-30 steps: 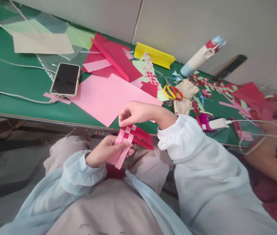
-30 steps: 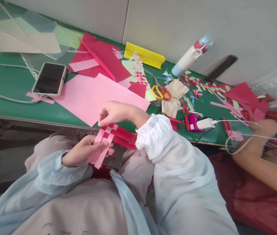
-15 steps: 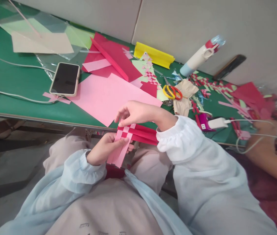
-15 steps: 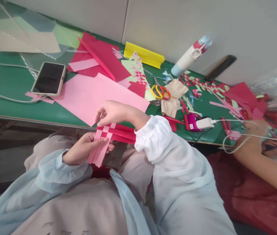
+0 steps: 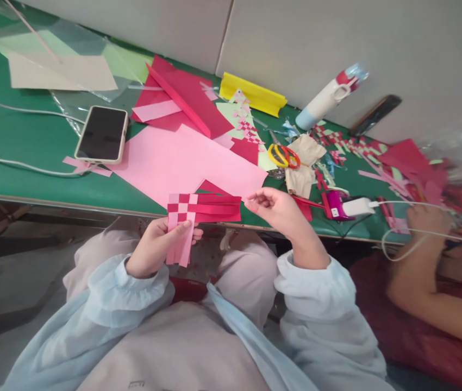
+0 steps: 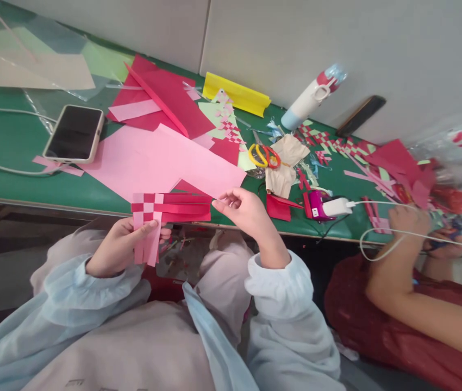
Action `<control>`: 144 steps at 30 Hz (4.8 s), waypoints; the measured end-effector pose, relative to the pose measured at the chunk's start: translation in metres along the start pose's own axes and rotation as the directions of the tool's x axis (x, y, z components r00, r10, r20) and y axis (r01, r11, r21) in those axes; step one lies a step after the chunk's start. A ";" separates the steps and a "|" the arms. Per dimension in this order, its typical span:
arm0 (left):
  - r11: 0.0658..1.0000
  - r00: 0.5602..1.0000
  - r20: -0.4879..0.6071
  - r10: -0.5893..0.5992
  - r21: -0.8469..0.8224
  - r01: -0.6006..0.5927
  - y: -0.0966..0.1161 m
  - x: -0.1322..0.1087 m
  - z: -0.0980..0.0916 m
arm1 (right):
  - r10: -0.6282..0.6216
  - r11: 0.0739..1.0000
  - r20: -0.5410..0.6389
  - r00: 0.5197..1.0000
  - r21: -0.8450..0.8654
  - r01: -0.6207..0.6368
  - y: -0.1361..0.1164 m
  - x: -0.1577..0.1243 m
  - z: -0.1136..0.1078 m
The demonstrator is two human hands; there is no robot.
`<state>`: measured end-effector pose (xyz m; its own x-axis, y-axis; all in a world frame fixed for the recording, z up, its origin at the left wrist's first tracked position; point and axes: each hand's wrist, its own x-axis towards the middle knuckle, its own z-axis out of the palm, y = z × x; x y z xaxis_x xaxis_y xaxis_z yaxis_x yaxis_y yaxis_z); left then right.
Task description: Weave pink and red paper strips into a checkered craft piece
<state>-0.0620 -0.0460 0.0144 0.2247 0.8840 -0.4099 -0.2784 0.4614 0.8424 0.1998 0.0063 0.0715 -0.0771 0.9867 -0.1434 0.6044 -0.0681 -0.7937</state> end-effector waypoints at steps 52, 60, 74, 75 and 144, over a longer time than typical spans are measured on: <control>0.990 0.980 0.147 -0.137 0.065 0.128 0.003 -0.011 0.017 | -0.044 0.947 0.755 0.654 -0.177 0.267 -0.057 0.061 0.034; 0.994 0.991 0.086 -0.106 0.047 0.102 0.001 -0.010 0.016 | -0.084 0.958 0.717 0.692 -0.134 0.255 -0.057 0.057 0.035; 0.998 0.994 0.082 -0.068 0.002 0.068 0.000 -0.005 0.013 | -0.089 0.957 0.695 0.714 -0.139 0.254 -0.056 0.056 0.037; 0.998 0.993 0.096 -0.067 0.003 0.067 0.001 -0.006 0.013 | -0.087 0.956 0.686 0.723 -0.147 0.255 -0.056 0.057 0.036; 0.955 0.961 -0.038 -0.273 -0.130 0.266 -0.038 -0.011 0.005 | 0.377 -0.009 0.391 0.840 0.908 -0.419 0.012 -0.059 0.175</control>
<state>-0.0495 -0.0732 -0.0117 0.2561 0.7270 -0.6371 -0.3275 0.6853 0.6504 0.0723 -0.0784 -0.0330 -0.1472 0.7452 -0.6504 -0.6935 -0.5466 -0.4694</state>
